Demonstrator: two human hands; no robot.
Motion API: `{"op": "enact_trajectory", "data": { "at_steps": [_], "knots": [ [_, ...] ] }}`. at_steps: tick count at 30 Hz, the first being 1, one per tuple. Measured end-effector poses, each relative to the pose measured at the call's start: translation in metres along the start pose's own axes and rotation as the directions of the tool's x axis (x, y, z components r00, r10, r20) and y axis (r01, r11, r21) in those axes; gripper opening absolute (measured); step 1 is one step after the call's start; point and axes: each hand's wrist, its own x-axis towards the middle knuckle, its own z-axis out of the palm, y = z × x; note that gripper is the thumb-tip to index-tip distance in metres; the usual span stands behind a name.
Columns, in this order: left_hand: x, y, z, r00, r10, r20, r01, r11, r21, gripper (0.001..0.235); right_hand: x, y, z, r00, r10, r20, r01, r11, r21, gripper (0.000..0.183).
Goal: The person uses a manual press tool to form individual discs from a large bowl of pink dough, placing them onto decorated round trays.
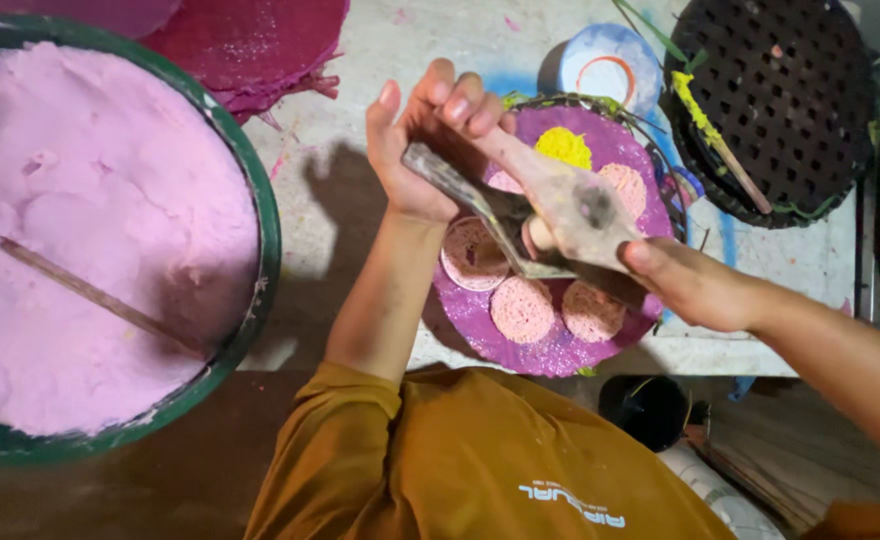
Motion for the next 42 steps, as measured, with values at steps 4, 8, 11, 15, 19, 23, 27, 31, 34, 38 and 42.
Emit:
{"op": "enact_trajectory", "data": {
  "at_steps": [4,8,11,15,19,23,27,31,34,38,42],
  "knots": [
    [0.006,0.016,-0.006,0.998,-0.022,0.058,0.018,0.998,0.059,0.039,0.009,-0.023,0.02,0.948,-0.308,-0.074,0.309,0.951,0.001,0.094],
    [-0.003,0.01,-0.002,0.999,-0.013,-0.035,0.013,1.0,0.011,0.041,0.001,-0.029,0.022,0.978,-0.189,0.084,0.17,0.966,0.193,0.094],
    [0.005,0.004,-0.001,0.999,-0.018,-0.037,0.019,1.0,0.02,0.042,0.002,-0.027,0.019,0.972,-0.219,-0.085,0.223,0.974,0.048,0.096],
    [0.025,0.013,-0.002,0.993,-0.066,0.096,0.054,0.99,0.127,0.048,0.014,-0.023,0.024,0.935,-0.317,-0.162,0.336,0.936,0.108,0.098],
    [0.004,0.021,-0.013,0.919,-0.055,-0.39,0.265,0.818,0.51,0.061,0.019,-0.007,0.029,0.892,-0.427,-0.148,0.449,0.874,0.183,0.102],
    [-0.053,0.015,-0.028,0.698,-0.159,-0.698,0.686,0.427,0.589,0.072,0.021,0.014,0.029,0.853,-0.503,-0.137,0.516,0.777,0.361,0.102],
    [-0.101,0.016,-0.023,0.741,-0.159,-0.652,0.669,0.248,0.7,0.063,0.042,0.031,0.047,0.827,-0.519,-0.216,0.561,0.734,0.383,0.099],
    [-0.142,0.013,0.022,0.953,-0.075,-0.293,0.175,-0.655,0.735,0.085,0.046,0.035,0.044,0.82,-0.457,-0.345,0.569,0.723,0.393,0.096],
    [-0.149,0.009,0.041,0.87,-0.066,-0.489,0.157,-0.903,0.4,0.062,0.037,0.027,0.034,0.716,-0.499,-0.488,0.695,0.58,0.426,0.104],
    [-0.134,0.01,0.045,0.985,-0.073,-0.157,0.052,-0.742,0.669,0.092,0.02,0.008,0.021,0.72,-0.394,-0.572,0.692,0.465,0.552,0.113],
    [-0.114,0.009,0.038,0.956,-0.149,-0.252,0.101,-0.64,0.762,0.108,0.019,-0.003,0.01,0.723,-0.373,-0.582,0.691,0.396,0.604,0.118]
  ]
}}
